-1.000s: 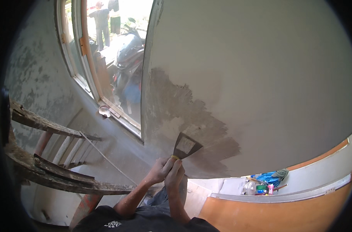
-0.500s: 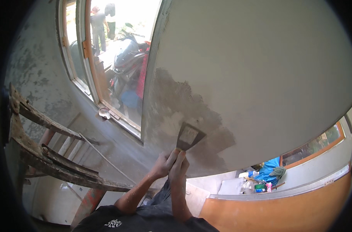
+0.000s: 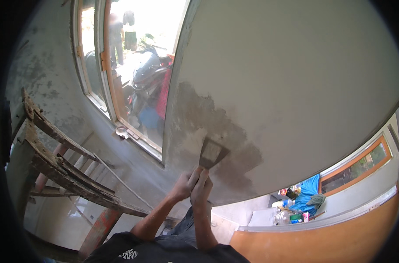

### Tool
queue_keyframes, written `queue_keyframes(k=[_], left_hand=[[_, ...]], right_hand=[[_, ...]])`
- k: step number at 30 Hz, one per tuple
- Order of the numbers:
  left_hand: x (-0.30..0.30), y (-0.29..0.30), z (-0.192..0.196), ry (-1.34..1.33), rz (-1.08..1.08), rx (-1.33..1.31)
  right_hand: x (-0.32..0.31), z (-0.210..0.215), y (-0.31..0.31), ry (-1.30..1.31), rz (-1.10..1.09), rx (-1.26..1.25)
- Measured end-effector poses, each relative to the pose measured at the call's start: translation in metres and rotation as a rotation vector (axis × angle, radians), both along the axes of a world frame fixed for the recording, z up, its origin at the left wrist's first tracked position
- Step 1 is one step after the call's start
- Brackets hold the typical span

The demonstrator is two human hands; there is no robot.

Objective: The person applies plaster to a wall using a putty knife and smooths it over the surface.

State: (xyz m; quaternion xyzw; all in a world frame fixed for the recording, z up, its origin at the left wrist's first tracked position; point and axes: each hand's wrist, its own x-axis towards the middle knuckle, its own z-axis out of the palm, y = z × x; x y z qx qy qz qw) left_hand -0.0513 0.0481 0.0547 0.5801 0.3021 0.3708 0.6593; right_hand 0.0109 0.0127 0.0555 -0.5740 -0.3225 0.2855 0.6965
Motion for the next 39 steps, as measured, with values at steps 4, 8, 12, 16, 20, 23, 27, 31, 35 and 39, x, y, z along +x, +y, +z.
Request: queue_keyframes(k=[4, 8, 12, 16, 20, 23, 27, 31, 35, 39], left_hand=[[0.004, -0.017, -0.032, 0.026, 0.107, -0.026], [0.002, -0.001, 0.015, 0.028, 0.009, -0.052], [0.003, -0.004, 0.015, 0.016, 0.036, 0.036], [0.009, -0.021, -0.017, -0.013, 0.093, -0.035], [0.001, -0.005, 0.016, -0.073, 0.064, 0.038], [0.005, -0.003, 0.016, -0.064, 0.035, -0.012], [0.011, -0.02, -0.023, -0.041, 0.079, -0.024], [0.001, -0.018, -0.019, -0.002, 0.032, -0.12], [-0.002, -0.013, -0.002, -0.008, 0.049, -0.037], [0.004, -0.017, -0.01, -0.03, 0.073, -0.049]], right_hand=[[-0.006, -0.008, -0.007, -0.107, -0.102, -0.059], [0.005, 0.003, 0.0, -0.071, -0.064, -0.032], [0.003, 0.011, -0.003, -0.081, -0.072, -0.064], [0.001, 0.0, -0.015, -0.123, -0.095, -0.106], [-0.001, 0.026, -0.003, -0.179, -0.104, -0.099], [0.006, 0.031, 0.002, -0.14, -0.029, -0.055], [0.003, -0.013, -0.016, -0.129, -0.12, -0.065], [0.001, -0.01, -0.013, -0.1, -0.067, -0.11], [-0.003, 0.004, -0.009, -0.101, -0.063, -0.058], [0.001, -0.009, -0.01, -0.119, -0.082, -0.04]])
